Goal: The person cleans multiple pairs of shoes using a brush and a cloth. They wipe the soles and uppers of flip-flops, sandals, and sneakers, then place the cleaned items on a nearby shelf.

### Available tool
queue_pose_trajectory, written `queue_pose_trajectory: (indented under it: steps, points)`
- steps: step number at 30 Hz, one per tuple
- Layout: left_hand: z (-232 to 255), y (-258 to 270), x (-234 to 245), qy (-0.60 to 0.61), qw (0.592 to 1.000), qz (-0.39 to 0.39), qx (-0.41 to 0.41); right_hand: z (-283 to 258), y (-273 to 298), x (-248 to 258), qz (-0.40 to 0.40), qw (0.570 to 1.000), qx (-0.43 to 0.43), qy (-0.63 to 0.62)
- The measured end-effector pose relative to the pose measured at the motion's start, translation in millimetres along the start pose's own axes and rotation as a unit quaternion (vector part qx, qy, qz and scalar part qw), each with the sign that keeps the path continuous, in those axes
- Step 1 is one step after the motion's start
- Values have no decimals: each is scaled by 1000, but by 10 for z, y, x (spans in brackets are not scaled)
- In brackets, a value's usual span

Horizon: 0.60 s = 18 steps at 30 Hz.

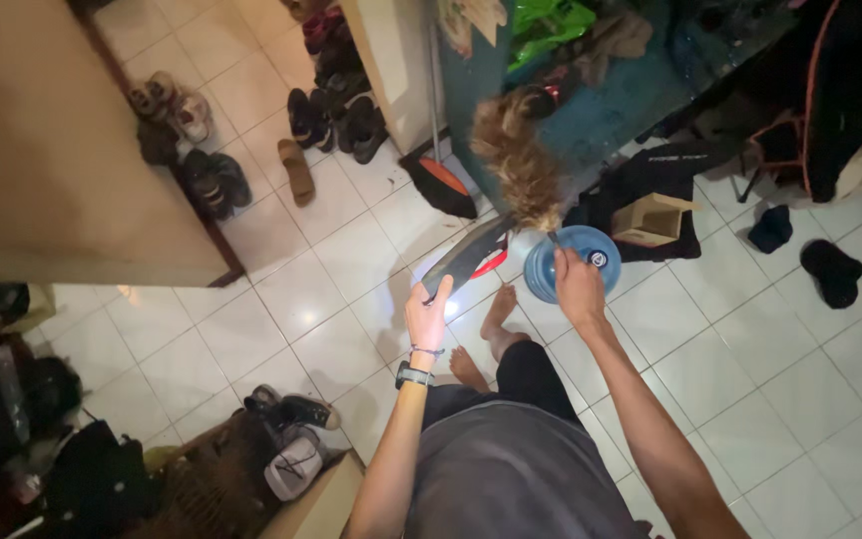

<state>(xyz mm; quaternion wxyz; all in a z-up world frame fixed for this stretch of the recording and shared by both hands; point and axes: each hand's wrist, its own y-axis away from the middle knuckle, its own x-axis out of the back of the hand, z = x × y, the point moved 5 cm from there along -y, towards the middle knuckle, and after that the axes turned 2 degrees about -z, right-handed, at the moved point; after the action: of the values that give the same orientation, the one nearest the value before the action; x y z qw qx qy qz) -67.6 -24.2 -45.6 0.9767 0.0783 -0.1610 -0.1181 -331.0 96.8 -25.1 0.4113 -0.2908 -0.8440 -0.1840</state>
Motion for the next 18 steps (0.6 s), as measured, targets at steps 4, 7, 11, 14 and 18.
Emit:
queue_pose_trajectory:
  steps: [4, 7, 11, 14, 18]
  points:
    - [57, -208, -227, -52, 998, 3, 29, 44, 22, -43, -49, 994, 91, -16]
    - [74, -390, -448, -64, 998, -12, 18, 323, -205, -114, -55, 996, 63, 26]
    - [111, -614, -855, 57, 996, -69, 8, 952, -686, 120, 139, 982, -2, -130]
    - [-100, -907, -1438, 140, 955, -170, 199, 1393, -908, 145, 152, 940, -129, -275]
    - [-412, -1349, -2392, 161, 891, -242, 348, 1675, -1145, 188, 156, 906, -164, -356]
